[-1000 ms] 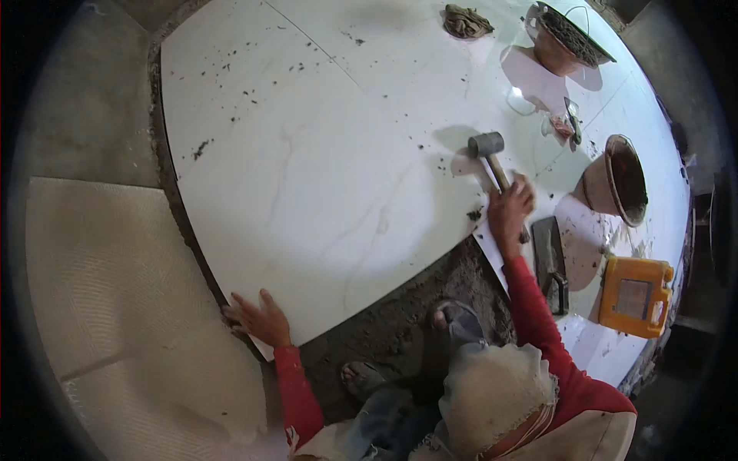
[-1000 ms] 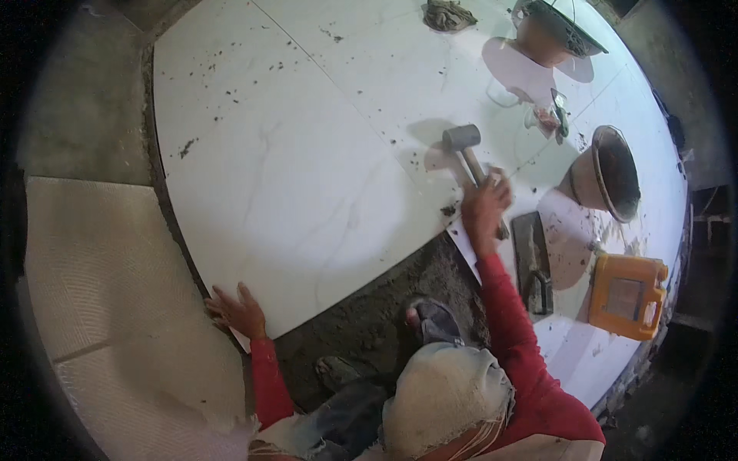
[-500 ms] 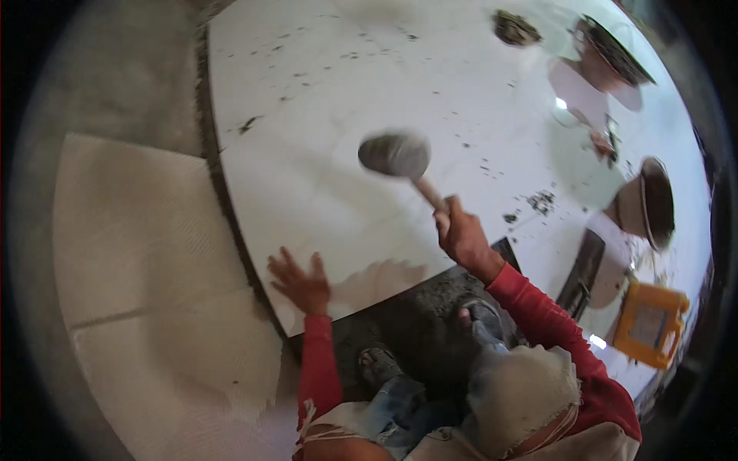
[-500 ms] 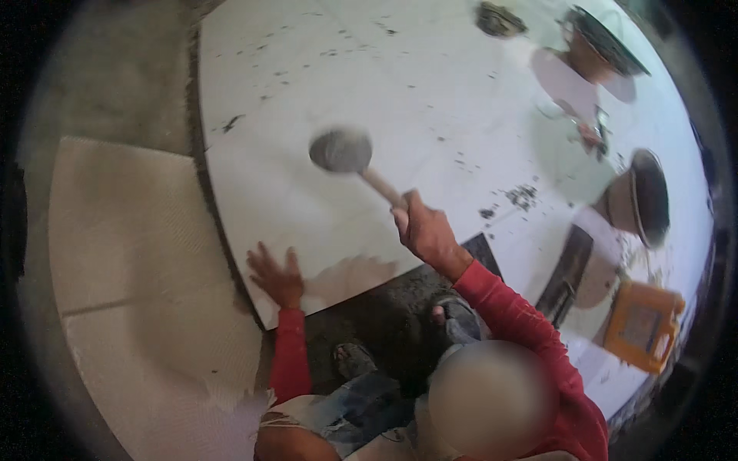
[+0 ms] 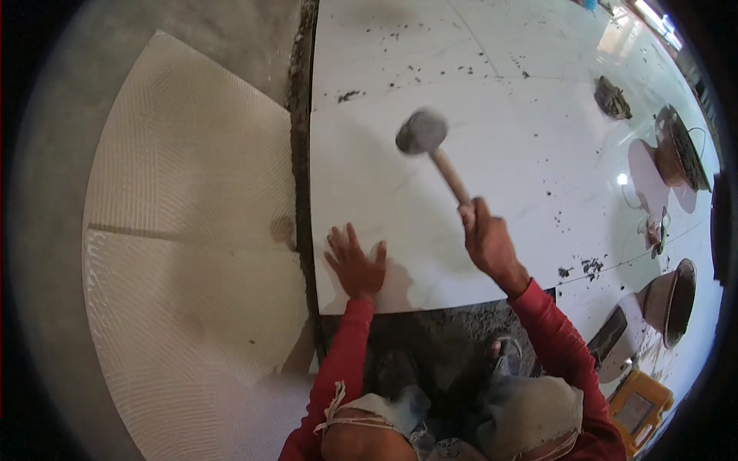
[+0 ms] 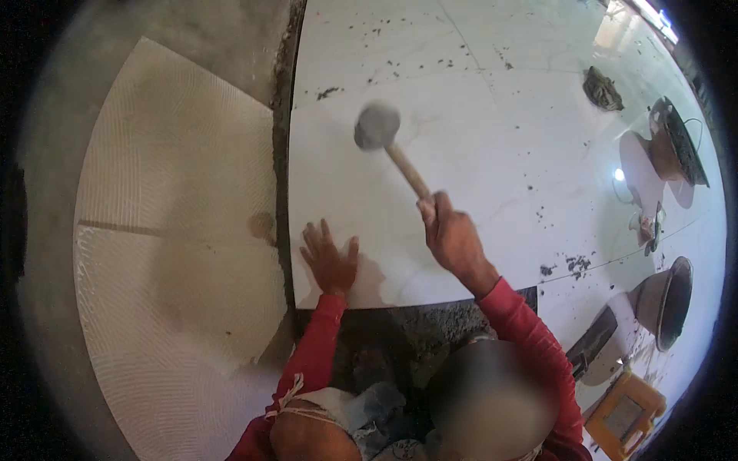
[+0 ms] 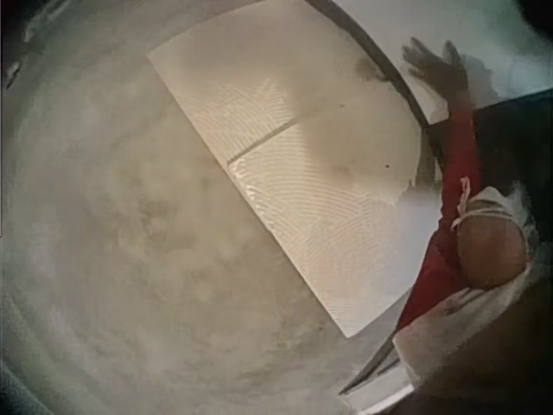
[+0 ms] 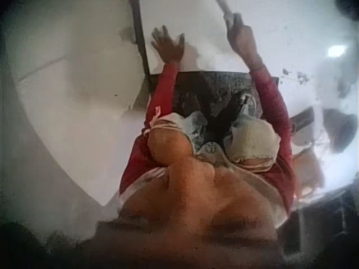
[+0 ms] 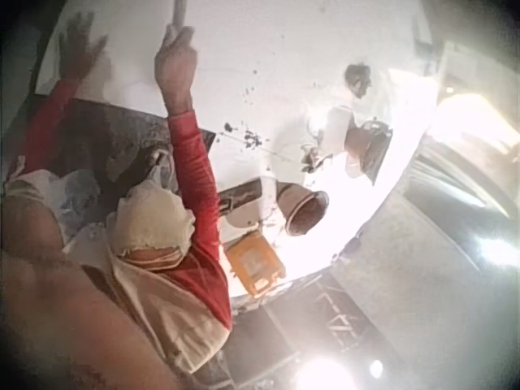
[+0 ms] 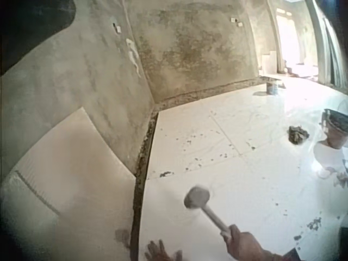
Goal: The person places a large white tile onto a bed of mortar on the floor, taps it into place with a rubber mallet, and uses their fingers to scrape away excess mortar from the tile edges.
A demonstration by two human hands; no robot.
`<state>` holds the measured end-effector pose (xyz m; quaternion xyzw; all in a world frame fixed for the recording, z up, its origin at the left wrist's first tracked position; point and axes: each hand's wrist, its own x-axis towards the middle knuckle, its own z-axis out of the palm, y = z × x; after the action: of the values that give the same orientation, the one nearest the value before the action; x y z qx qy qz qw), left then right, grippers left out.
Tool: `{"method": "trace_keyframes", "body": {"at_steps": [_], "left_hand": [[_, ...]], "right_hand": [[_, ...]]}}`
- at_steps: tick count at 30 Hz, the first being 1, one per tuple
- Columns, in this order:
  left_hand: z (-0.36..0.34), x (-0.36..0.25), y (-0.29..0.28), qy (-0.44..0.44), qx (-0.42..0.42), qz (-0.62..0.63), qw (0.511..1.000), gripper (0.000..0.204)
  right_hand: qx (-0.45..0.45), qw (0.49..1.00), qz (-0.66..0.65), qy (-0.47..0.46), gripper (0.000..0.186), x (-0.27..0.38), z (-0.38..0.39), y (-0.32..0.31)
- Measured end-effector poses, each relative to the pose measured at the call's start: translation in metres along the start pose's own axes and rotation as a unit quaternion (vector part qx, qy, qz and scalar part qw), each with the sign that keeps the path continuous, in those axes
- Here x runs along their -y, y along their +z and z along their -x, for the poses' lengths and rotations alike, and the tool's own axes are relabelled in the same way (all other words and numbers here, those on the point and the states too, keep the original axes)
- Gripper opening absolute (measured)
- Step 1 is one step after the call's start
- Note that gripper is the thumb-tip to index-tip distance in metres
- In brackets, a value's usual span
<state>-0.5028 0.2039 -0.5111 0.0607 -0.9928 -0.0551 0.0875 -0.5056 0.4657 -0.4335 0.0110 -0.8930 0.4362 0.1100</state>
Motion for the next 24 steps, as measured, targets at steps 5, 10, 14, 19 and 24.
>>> {"method": "trace_keyframes", "body": {"at_steps": [5,10,14,19,24], "left_hand": [[0.007,0.002,-0.004,0.017,-0.002,0.024,1.0,0.086],[0.009,0.002,-0.008,0.015,0.02,0.009,1.0,0.085],[0.009,0.001,-0.003,0.03,0.003,0.0,1.0,0.084],[-0.062,-0.009,0.018,0.084,0.006,0.021,0.996,0.081],[-0.194,-0.021,0.047,0.122,-0.024,0.019,0.992,0.074]], "right_hand": [[0.038,0.999,0.018,0.013,0.021,-0.007,-0.004,0.016],[-0.038,0.999,-0.034,0.0,0.022,-0.007,-0.02,0.017],[0.133,0.973,0.17,0.085,0.024,-0.014,-0.044,0.022],[-0.025,1.0,-0.012,0.014,0.027,-0.027,-0.074,0.034],[0.056,0.992,0.111,-0.005,0.024,-0.031,-0.091,0.028]]}}
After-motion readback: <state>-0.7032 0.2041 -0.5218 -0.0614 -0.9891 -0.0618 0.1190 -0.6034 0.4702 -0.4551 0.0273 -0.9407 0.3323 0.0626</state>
